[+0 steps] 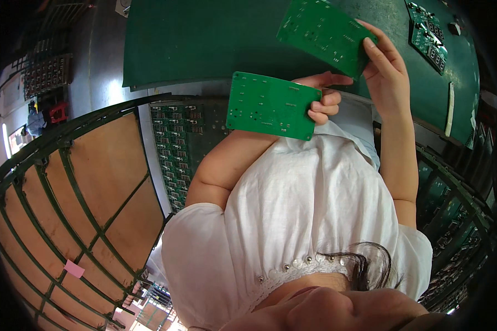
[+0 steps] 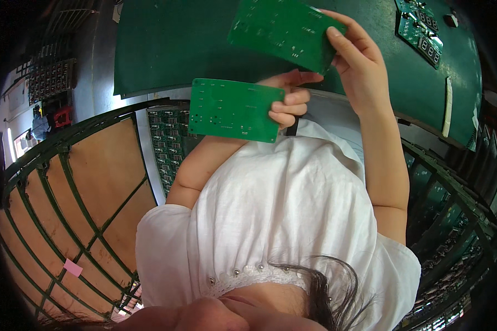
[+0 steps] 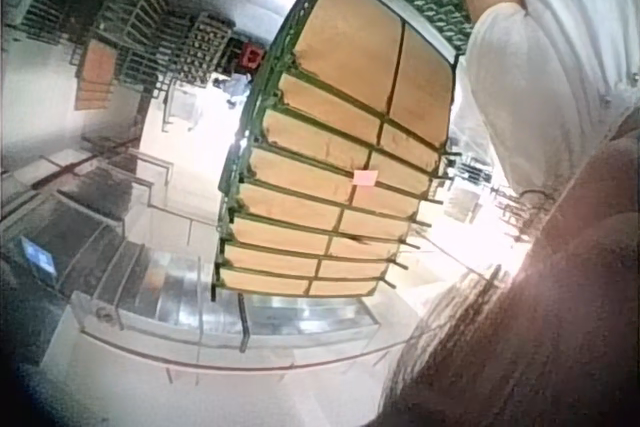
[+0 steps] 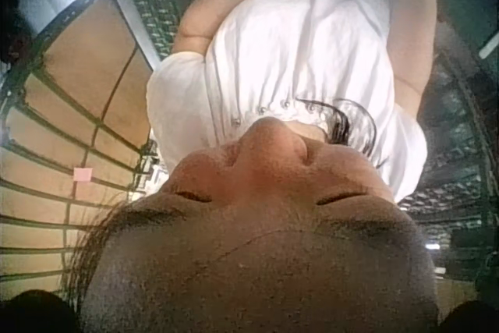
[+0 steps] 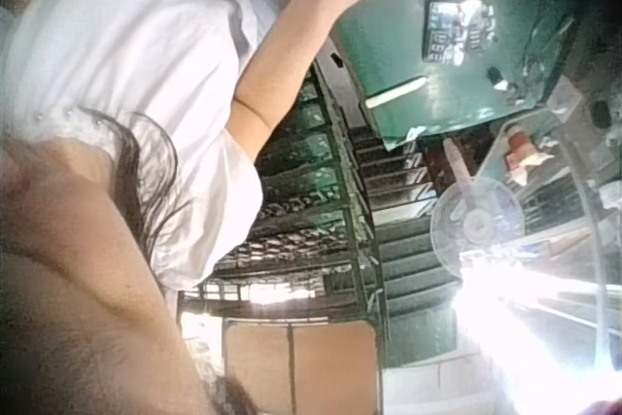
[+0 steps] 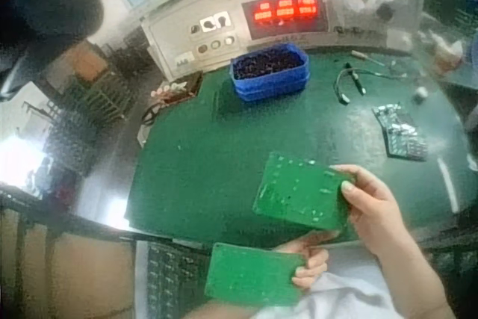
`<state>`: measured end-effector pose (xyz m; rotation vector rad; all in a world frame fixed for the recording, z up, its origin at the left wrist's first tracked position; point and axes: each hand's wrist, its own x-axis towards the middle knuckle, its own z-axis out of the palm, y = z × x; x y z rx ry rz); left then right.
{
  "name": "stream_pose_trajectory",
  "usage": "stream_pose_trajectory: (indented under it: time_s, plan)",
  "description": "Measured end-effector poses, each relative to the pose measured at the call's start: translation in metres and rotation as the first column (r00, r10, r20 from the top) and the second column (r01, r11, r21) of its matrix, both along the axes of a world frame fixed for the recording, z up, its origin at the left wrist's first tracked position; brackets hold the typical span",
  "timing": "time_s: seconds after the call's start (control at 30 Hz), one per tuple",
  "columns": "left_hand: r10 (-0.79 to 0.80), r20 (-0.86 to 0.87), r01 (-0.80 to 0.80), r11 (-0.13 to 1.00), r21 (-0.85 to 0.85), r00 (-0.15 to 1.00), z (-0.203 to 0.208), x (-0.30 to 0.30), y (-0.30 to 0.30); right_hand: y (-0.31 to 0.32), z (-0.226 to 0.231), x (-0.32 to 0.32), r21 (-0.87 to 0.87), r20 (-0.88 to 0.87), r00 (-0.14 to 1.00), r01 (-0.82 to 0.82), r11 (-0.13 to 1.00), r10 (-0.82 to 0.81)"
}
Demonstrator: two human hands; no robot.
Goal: Assembling small electronic components and separating printed circuit boards at a factory workbench.
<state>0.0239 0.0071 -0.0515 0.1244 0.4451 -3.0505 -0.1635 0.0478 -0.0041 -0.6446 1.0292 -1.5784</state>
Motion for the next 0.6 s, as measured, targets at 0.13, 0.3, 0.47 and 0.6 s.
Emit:
stream_pose_trajectory:
  time_s: [0.13, 0.3, 0.47, 0.6]
  plan:
    - [-0.081, 0.103, 0.092, 0.989, -0.112, 0.991, 0.003, 0.000, -0.001, -0.001, -0.003, 0.013, 0.070, -0.014, 0.995, -0.093, 0.993, 0.095]
    - [0.026, 0.169, 0.000, 0.989, -0.149, 0.985, 0.040, 0.011, 0.003, 0.002, -0.003, 0.030, 0.139, 0.015, 0.986, -0.164, 0.977, 0.163]
    - [-0.021, 0.030, 0.024, 0.993, -0.116, 0.999, 0.024, 0.015, 0.002, 0.003, 0.000, 0.041, 0.169, 0.031, 0.983, -0.185, 0.968, 0.182]
    - [-0.057, 0.093, 0.071, 0.987, -0.147, 0.994, 0.033, 0.015, 0.002, 0.005, 0.004, 0.046, 0.229, -0.008, 0.976, -0.211, 0.950, 0.218]
